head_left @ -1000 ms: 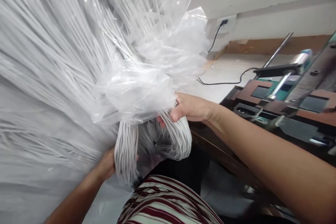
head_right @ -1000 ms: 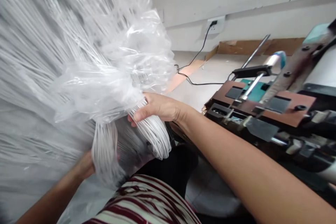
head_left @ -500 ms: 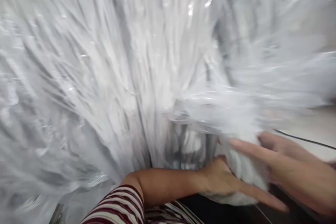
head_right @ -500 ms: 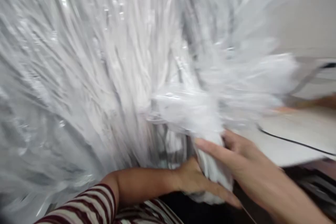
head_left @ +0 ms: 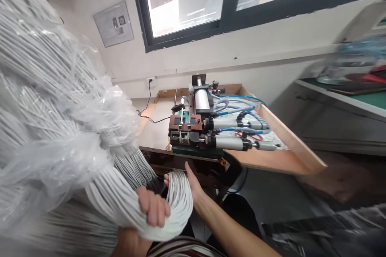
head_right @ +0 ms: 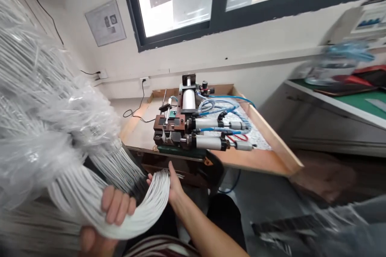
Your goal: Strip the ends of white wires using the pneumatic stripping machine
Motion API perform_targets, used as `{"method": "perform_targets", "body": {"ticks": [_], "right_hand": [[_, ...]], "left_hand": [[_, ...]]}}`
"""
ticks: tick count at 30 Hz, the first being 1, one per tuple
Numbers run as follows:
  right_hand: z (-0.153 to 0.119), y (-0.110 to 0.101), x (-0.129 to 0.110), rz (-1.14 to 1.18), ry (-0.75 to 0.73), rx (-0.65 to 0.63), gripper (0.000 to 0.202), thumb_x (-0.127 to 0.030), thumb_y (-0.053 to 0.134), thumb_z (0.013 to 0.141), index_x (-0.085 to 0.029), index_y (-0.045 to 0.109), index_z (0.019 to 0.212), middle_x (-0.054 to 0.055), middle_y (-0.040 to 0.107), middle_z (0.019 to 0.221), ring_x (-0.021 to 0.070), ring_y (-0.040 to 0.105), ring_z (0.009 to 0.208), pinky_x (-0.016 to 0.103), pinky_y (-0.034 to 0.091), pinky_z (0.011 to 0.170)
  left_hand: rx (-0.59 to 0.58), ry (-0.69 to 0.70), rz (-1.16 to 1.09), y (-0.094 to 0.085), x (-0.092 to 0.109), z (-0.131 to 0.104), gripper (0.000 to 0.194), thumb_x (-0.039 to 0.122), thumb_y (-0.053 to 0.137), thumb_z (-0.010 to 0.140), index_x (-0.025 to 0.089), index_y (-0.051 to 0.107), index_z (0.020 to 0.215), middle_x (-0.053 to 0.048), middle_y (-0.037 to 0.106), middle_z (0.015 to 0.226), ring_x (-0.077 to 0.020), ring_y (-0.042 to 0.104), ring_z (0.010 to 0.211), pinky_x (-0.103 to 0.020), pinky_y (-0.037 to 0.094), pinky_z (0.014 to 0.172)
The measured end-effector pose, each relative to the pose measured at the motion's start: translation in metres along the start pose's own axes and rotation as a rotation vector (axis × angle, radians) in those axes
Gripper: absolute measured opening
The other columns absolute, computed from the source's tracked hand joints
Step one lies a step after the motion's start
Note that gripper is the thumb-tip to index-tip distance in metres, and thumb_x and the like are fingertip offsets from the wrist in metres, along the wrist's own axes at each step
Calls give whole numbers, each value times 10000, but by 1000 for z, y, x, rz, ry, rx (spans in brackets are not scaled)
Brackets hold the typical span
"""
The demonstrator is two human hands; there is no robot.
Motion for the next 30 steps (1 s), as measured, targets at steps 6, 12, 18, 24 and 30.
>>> {"method": "perform_targets", "body": {"ticks": [6, 12, 18, 24, 30], "right_hand": [[13, 19, 4, -229, -62, 64, 310, -306, 438, 821, -131, 497, 573, -45, 515, 465, 79, 503, 409, 224, 439, 461], [-52, 62, 9, -609, -134, 1, 115, 5, 531, 541, -106, 537, 511, -28, 521, 381, 109, 468, 335, 218, 363, 364], [-114, 130, -33, -1104, -579, -163, 190, 7, 526, 500, -135, 541, 625, -64, 529, 545, 87, 437, 492, 191, 326, 449], [-73, 111, -53, -1074, -662, -155, 177, -15, 486, 504, -153, 540, 600, -59, 502, 523, 94, 407, 488, 201, 303, 450], [0, 38, 9, -964, -415, -89, 136, -29, 471, 478, -161, 465, 446, -60, 447, 398, 88, 395, 375, 204, 309, 382]], "left_hand": [[54, -160, -435, -86, -30, -25, 411, 682, 584, 330, 347, 634, 564, 39, 626, 483, -176, 548, 442, -298, 439, 454], [-96, -384, -426, -40, -77, 17, 459, 454, 415, 753, 72, 652, 840, -156, 682, 784, -263, 609, 822, -385, 408, 806], [-235, -192, -458, 29, -6, 80, 418, 263, 558, 669, 128, 542, 1065, -78, 671, 921, -199, 598, 853, -339, 399, 839], [-225, -240, -325, 24, -9, 112, 456, 104, 577, 598, 151, 543, 1051, -44, 679, 780, -188, 621, 701, -315, 461, 686], [10, -610, -120, -69, -123, 105, 284, 268, 485, 774, 140, 513, 1026, -71, 581, 978, -170, 573, 783, -358, 474, 660]]}}
Point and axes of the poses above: each hand's wrist, its own z-axis towards the middle knuckle, its own y-axis out of the palm, x = y × z, the point moved 10 cm from there along z, towards the middle knuckle
